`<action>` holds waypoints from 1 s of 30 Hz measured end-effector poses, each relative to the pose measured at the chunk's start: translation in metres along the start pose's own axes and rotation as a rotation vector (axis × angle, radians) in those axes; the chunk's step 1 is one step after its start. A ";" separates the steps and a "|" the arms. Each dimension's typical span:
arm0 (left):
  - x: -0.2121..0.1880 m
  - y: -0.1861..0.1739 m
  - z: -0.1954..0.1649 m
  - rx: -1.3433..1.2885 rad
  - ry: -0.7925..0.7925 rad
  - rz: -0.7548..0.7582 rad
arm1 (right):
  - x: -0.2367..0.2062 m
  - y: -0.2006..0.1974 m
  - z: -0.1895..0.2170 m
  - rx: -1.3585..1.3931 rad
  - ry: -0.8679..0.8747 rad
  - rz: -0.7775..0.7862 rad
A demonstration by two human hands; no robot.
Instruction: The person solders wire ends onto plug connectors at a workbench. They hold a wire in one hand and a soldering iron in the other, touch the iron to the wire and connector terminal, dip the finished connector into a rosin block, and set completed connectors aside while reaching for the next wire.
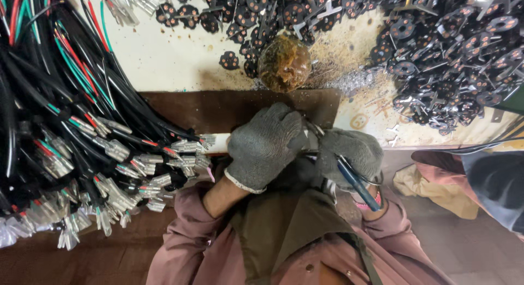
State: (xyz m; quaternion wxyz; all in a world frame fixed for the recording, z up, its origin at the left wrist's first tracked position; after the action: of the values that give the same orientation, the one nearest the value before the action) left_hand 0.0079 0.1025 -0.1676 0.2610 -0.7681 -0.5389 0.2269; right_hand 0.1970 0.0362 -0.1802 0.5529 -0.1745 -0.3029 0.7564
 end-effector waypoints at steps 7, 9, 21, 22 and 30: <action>0.000 -0.002 -0.001 0.029 -0.049 -0.024 | 0.001 0.000 0.001 -0.016 0.006 -0.057; 0.001 -0.002 -0.001 0.006 -0.053 -0.010 | 0.002 -0.001 0.001 -0.019 0.007 -0.068; -0.002 -0.001 0.001 0.018 -0.002 -0.052 | 0.002 -0.002 -0.001 -0.015 0.000 -0.033; -0.002 0.000 0.001 0.015 -0.009 -0.036 | 0.002 -0.002 -0.001 -0.014 0.001 -0.030; 0.001 -0.003 0.000 -0.009 -0.015 -0.026 | 0.002 -0.004 0.000 -0.015 -0.003 -0.021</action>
State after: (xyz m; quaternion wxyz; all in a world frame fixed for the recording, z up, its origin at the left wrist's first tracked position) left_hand 0.0061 0.1045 -0.1653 0.2565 -0.7604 -0.5519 0.2267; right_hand 0.1991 0.0390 -0.1773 0.5592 -0.1742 -0.3111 0.7484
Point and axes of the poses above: each hand's wrist, its own x-axis towards the middle knuckle, its own y-axis out of the palm, z = x × y, the point moved 7 cm from there along x, towards the middle knuckle, and after that the axes turned 1 degree about -z, right-handed, at the moved point
